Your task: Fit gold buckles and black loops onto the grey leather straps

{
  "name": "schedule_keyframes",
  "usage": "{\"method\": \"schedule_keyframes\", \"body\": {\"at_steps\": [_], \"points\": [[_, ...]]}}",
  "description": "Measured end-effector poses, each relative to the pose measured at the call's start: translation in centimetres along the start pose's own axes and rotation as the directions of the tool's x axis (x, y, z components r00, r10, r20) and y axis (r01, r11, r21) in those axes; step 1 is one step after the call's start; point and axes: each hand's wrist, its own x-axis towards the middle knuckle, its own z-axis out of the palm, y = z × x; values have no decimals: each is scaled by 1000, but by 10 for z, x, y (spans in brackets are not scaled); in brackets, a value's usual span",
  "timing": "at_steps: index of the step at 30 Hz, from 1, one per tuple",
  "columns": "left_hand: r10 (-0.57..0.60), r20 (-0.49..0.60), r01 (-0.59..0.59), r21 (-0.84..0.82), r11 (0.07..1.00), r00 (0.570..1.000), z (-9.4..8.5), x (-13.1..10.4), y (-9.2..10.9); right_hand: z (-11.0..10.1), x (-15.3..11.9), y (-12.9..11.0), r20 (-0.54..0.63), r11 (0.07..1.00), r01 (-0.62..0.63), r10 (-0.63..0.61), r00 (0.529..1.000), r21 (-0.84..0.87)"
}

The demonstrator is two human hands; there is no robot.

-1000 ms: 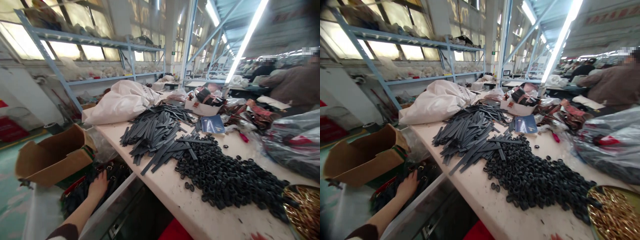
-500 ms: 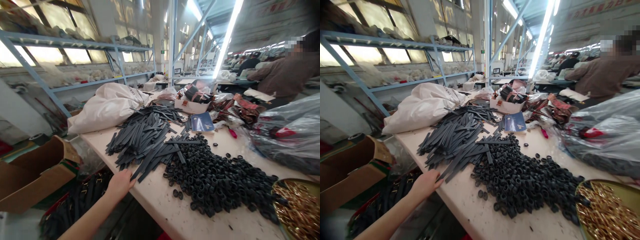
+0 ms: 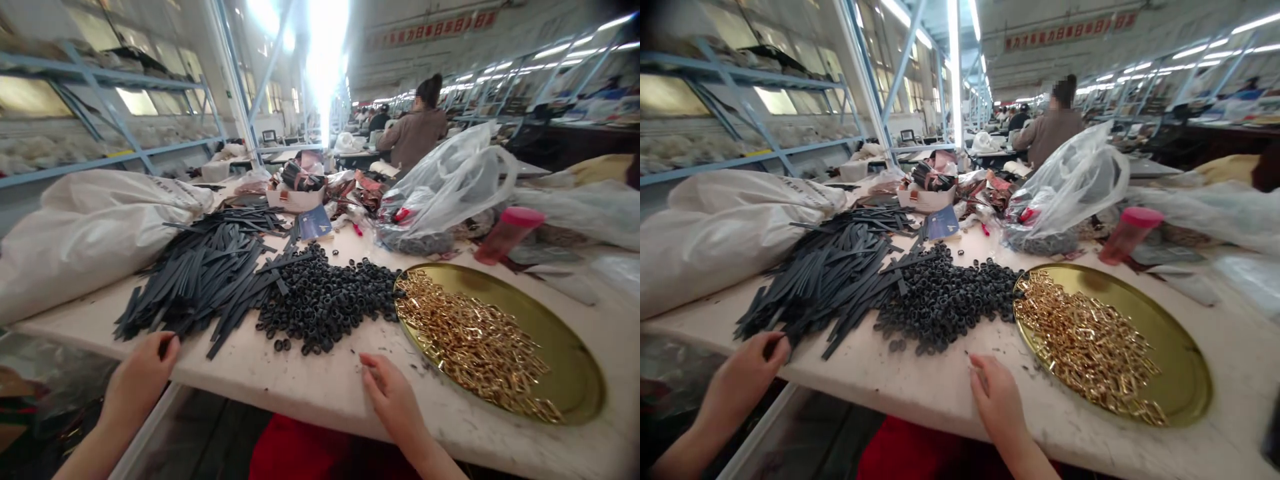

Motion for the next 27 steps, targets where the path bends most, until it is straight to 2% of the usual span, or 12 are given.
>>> {"method": "schedule_keyframes", "body": {"at_steps": [2,5,7,8,9,10,11,13,15,17,22,27], "points": [[-38,-77,31,-90,995,996,-26,-4,17,1,16,-8,85,997,57,-52,995,-55],[-98,-190,6,-435,901,977,-62,-17,58,8,43,-19,188,959,144,-99,977,-245],[-133,-31,67,-735,674,991,-70,-33,91,13,55,-25,216,939,167,-104,971,-299],[-113,129,170,-829,533,985,-66,-43,108,16,59,-26,225,934,174,-106,969,-311],[-75,305,311,-874,374,949,-58,-55,124,18,61,-27,235,927,181,-106,966,-329],[5,491,477,-849,227,871,-46,-68,140,19,62,-28,244,919,187,-104,964,-347],[102,636,627,-772,108,765,-32,-81,154,20,61,-27,253,912,192,-103,962,-362],[314,791,836,-548,-16,525,-3,-106,178,19,59,-26,270,901,198,-94,958,-387],[428,813,911,-408,-62,394,17,-123,195,16,58,-23,289,894,195,-78,954,-403],[480,810,937,-341,-78,335,24,-128,204,13,59,-20,308,892,184,-54,950,-412],[472,832,954,-292,-72,291,17,-110,208,0,63,-13,332,913,143,-9,943,-381],[480,830,952,-302,-44,285,22,-99,211,-19,49,0,291,961,55,28,956,-271]]}}
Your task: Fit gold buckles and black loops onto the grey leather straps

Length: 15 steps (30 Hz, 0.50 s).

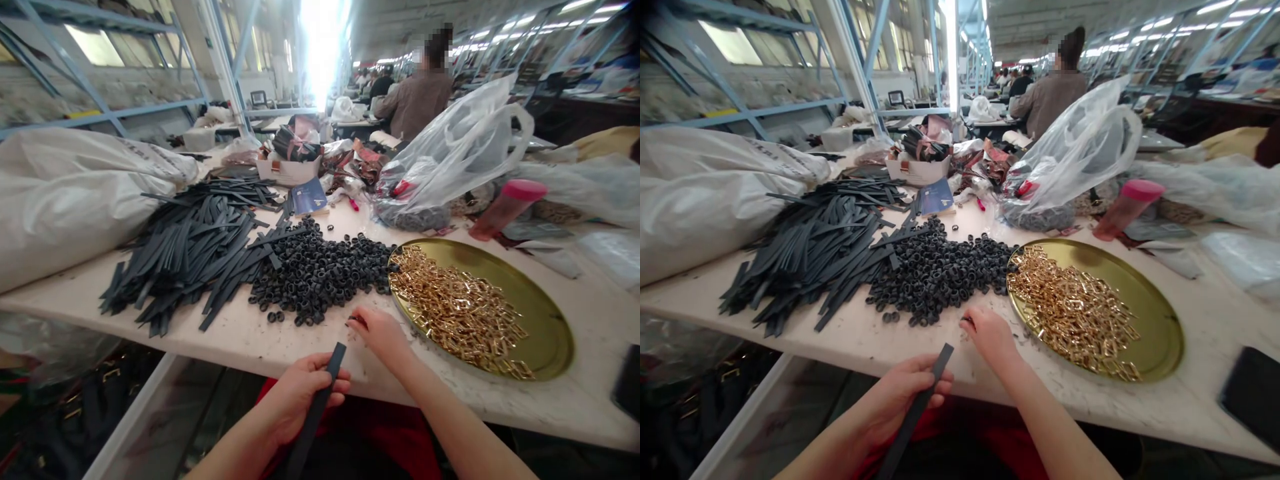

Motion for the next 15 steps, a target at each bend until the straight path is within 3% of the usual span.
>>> {"method": "schedule_keyframes", "body": {"at_steps": [2,3,4,6,8,10,12,15], "points": [[2,3,-2,73,997,1000,1,7,1,-2,-12,5,-20,972,-68,74,997,224],[15,1,-15,128,992,1000,2,12,1,-2,-18,5,-8,914,-119,132,991,388],[42,-3,-41,193,980,999,3,16,2,-2,-23,5,30,809,-175,192,981,561],[129,0,-121,353,928,992,6,24,4,-2,-30,2,161,505,-277,260,952,817],[238,29,-218,522,825,971,10,29,7,-1,-35,-3,279,192,-333,260,924,923],[308,67,-273,662,698,949,14,31,10,2,-37,-7,328,-14,-336,251,910,942],[338,81,-275,768,578,938,17,30,12,6,-38,-10,335,-103,-319,278,900,942],[353,102,-258,866,429,930,19,27,13,10,-42,-13,308,-46,-311,331,892,949]]}}
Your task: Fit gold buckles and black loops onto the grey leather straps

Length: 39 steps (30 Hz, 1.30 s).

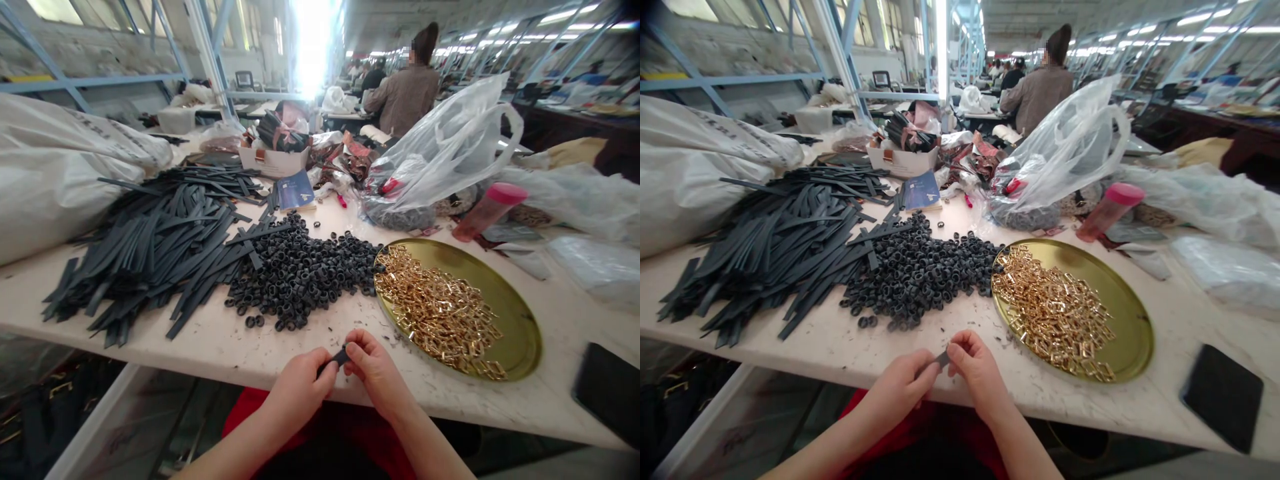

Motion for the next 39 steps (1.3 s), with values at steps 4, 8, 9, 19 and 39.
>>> {"method": "schedule_keyframes", "body": {"at_steps": [4,8,9,19,39], "points": [[16,50,-18,52,998,999,3,-4,4,2,-9,0,14,984,47,-46,999,-173],[10,17,-11,43,999,1000,6,-8,9,2,-20,-6,48,993,55,-50,998,-102],[-1,19,1,38,999,1000,6,-9,10,1,-22,-7,61,998,39,-35,998,-57],[29,57,-25,-57,998,998,19,-26,-2,-3,-46,-3,74,993,63,-56,996,-102],[95,12,-92,-138,986,995,14,0,-2,-93,53,-99,75,-113,18,-525,848,-993]]}}
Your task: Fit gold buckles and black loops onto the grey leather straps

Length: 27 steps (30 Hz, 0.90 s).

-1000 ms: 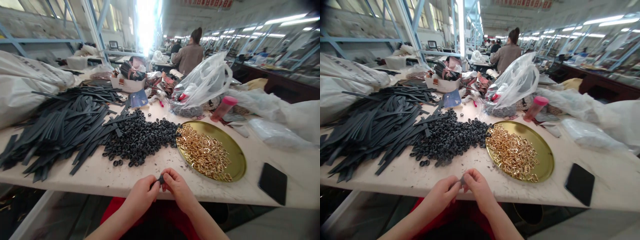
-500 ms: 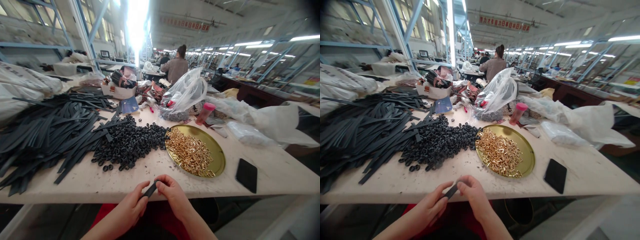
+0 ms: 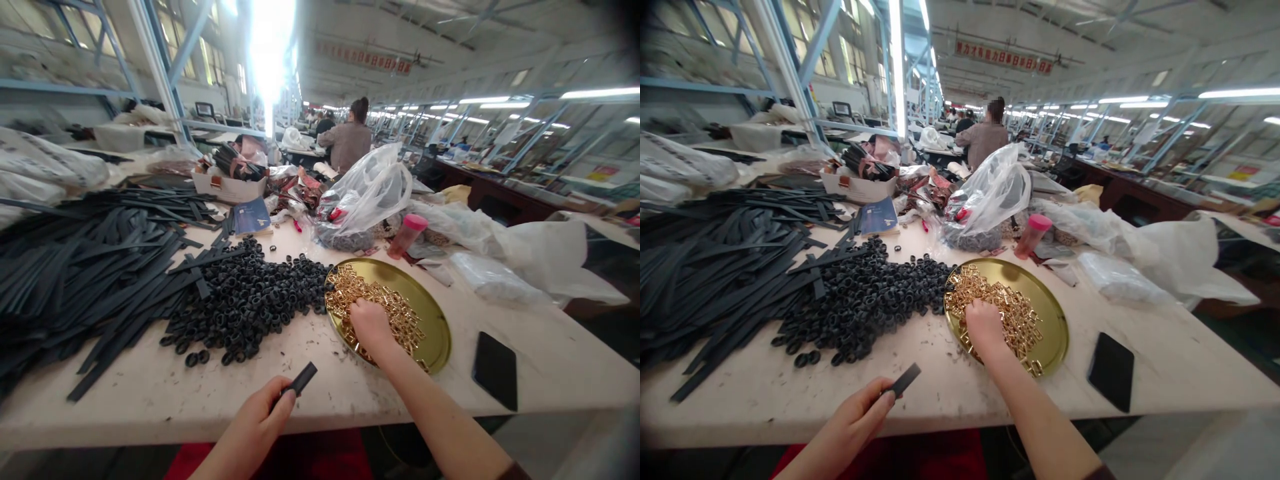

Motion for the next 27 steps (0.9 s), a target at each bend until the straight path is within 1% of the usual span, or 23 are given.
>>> {"method": "schedule_keyframes", "body": {"at_steps": [2,5,6,7,8,9,10,11,12,13,14,16,19,21,23,25,27], "points": [[-16,5,16,-2,1000,1000,-2,3,0,0,3,1,3,1000,12,-12,1000,8],[-69,-24,69,-32,997,997,-6,10,4,-6,-7,-3,8,997,34,-34,999,65],[-78,-37,76,-48,996,996,-7,13,6,-9,-12,-6,32,988,26,-31,999,152],[-77,-53,73,-64,995,996,-8,17,10,-11,-18,-11,78,957,-3,-20,997,290],[-65,-70,59,-79,995,995,-8,21,13,-13,-24,-18,142,886,-58,-9,990,460],[-49,-85,41,-94,995,995,-9,25,17,-14,-30,-26,218,767,-136,-5,976,627],[-37,-99,26,-109,994,994,-9,28,21,-14,-36,-35,291,616,-221,-13,957,756],[-29,-109,16,-122,992,994,-9,31,24,-13,-42,-45,351,473,-296,-31,936,830],[-26,-114,11,-131,991,993,-10,32,27,-12,-47,-55,392,370,-347,-51,918,862],[-27,-118,10,-139,990,993,-10,33,28,-10,-52,-65,422,299,-384,-70,904,873],[-29,-125,12,-140,990,992,-11,32,29,-8,-56,-74,445,250,-412,-89,891,876],[-40,-147,21,-129,991,988,-11,29,28,-3,-64,-88,481,185,-457,-112,870,870],[-57,-216,33,-115,993,975,-11,21,23,3,-76,-103,520,77,-514,-82,850,854],[-77,-286,40,-132,990,955,-7,15,19,8,-85,-111,523,-26,-525,-49,851,851],[-90,-334,35,-167,985,938,-2,11,17,14,-95,-118,501,-109,-499,-10,865,860],[-78,-319,12,-203,979,945,4,6,14,21,-103,-124,468,-159,-456,50,882,876],[-47,-261,-15,-233,972,964,7,0,10,25,-109,-126,434,-170,-411,132,891,896]]}}
